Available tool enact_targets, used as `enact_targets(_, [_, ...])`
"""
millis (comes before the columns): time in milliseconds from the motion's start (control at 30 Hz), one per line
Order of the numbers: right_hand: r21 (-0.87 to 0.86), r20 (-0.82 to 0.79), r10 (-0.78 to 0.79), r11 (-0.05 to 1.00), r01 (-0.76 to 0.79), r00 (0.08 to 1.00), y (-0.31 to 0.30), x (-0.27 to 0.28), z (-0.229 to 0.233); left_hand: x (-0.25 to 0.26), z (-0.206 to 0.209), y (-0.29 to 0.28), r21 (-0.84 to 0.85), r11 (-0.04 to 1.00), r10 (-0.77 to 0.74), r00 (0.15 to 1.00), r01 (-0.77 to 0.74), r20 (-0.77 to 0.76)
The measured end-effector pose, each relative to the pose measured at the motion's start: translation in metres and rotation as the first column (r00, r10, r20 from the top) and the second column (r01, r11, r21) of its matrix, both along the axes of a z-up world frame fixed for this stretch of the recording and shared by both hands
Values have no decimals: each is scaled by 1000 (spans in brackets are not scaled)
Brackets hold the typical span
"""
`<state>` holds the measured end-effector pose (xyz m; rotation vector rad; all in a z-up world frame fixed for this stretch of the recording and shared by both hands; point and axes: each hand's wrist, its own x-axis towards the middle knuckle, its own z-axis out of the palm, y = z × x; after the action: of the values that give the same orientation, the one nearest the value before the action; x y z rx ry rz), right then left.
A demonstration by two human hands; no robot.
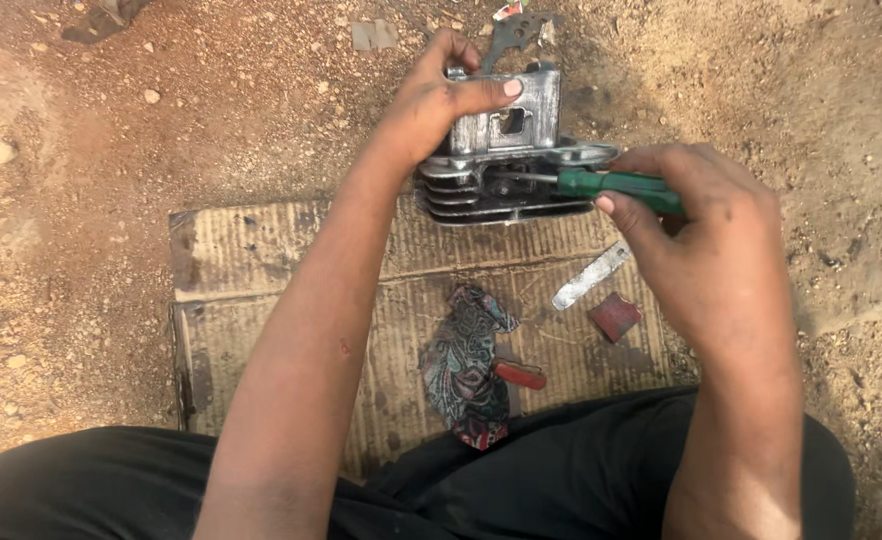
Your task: The person unscrews and removes components from an engine cylinder head using a screwdriver and a small metal tool while sitting on a piece of cardboard on the ground.
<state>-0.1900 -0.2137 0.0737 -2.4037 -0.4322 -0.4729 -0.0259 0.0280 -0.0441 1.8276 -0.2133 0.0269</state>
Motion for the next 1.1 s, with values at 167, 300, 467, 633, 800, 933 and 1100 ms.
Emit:
enact_targets(167, [67, -77, -7, 998, 13, 997, -2, -4, -2, -13, 3, -1, 50, 998, 22, 997, -26, 77])
enact_targets(300, [16, -56, 28, 1000, -27, 998, -10, -7, 5, -29, 3, -6, 35, 999, 37, 998, -39, 52])
enact_targets(467, [-138, -93, -69, 989, 56, 993, 0, -20, 21, -29, 10, -9, -21, 997, 80, 996, -79, 31])
enact_targets(633, [-342, -1, -139, 931, 130, 990, 31, -44, 27, -17, 12, -8, -38, 989, 146, 987, -144, 61])
enact_targets(800, [-391, 16, -134, 911, 129, 991, 58, -57, 27, -41, 18, -11, 26, 983, 181, 982, -182, 44])
enact_targets(933, [-543, -33, -202, 826, 152, 979, 65, -64, 26, -60, 19, -14, 131, 969, 204, 978, -208, 39])
enact_targets(1100, [-606, -78, -210, 786, 121, 975, 72, -63, 27, -55, 24, -11, 131, 966, 211, 973, -223, 96])
